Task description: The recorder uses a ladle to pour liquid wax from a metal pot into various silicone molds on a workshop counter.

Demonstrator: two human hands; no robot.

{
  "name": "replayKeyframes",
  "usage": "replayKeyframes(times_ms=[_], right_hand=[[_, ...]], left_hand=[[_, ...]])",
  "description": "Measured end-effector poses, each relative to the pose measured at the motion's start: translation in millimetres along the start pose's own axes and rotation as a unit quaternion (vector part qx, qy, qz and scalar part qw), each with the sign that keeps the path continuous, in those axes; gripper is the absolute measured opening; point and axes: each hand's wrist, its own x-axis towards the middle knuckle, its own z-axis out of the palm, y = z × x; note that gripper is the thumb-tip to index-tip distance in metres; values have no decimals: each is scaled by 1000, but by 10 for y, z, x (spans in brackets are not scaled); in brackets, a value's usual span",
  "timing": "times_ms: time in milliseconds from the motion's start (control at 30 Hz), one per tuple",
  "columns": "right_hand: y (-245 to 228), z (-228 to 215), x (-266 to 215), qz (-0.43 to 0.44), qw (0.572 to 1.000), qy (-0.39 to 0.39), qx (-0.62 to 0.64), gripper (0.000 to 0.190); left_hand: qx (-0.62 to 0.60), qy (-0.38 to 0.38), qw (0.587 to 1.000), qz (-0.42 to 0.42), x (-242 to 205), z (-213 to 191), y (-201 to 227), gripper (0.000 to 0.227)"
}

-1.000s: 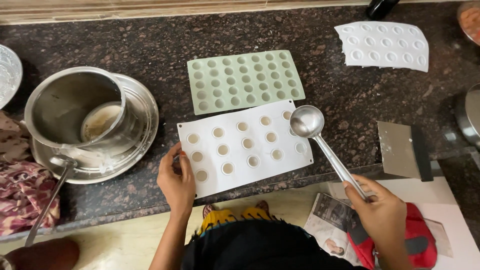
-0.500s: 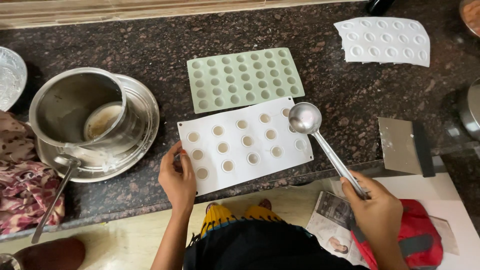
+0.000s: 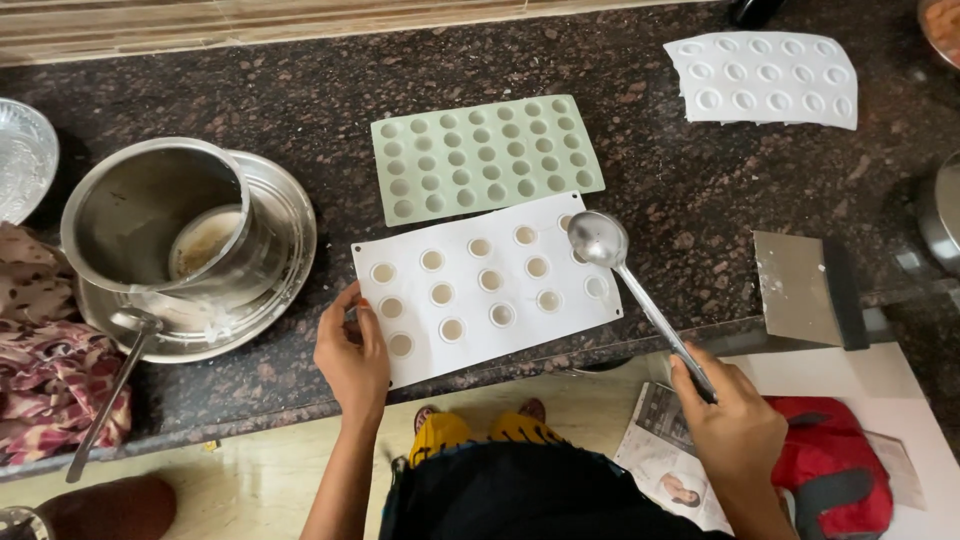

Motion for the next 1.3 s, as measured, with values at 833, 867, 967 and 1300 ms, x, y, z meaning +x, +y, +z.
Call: replayKeyframes(times_ms=[833, 867, 967, 1300], right_hand=[[-15, 163, 619, 194, 846, -230, 441, 28], [-228, 115, 786, 184, 844, -239, 444, 28], [-1064, -89, 1114, 52, 885, -256, 385, 29], [-3933, -117, 1609, -396, 892, -214, -33, 27]], left_hand=[[-5, 60, 995, 77, -11, 35, -34, 25], [0, 72, 995, 74, -23, 37, -18, 25], [-38, 29, 998, 52, -25, -112, 113, 29], [-137, -118, 978, 104, 2, -276, 46, 58]])
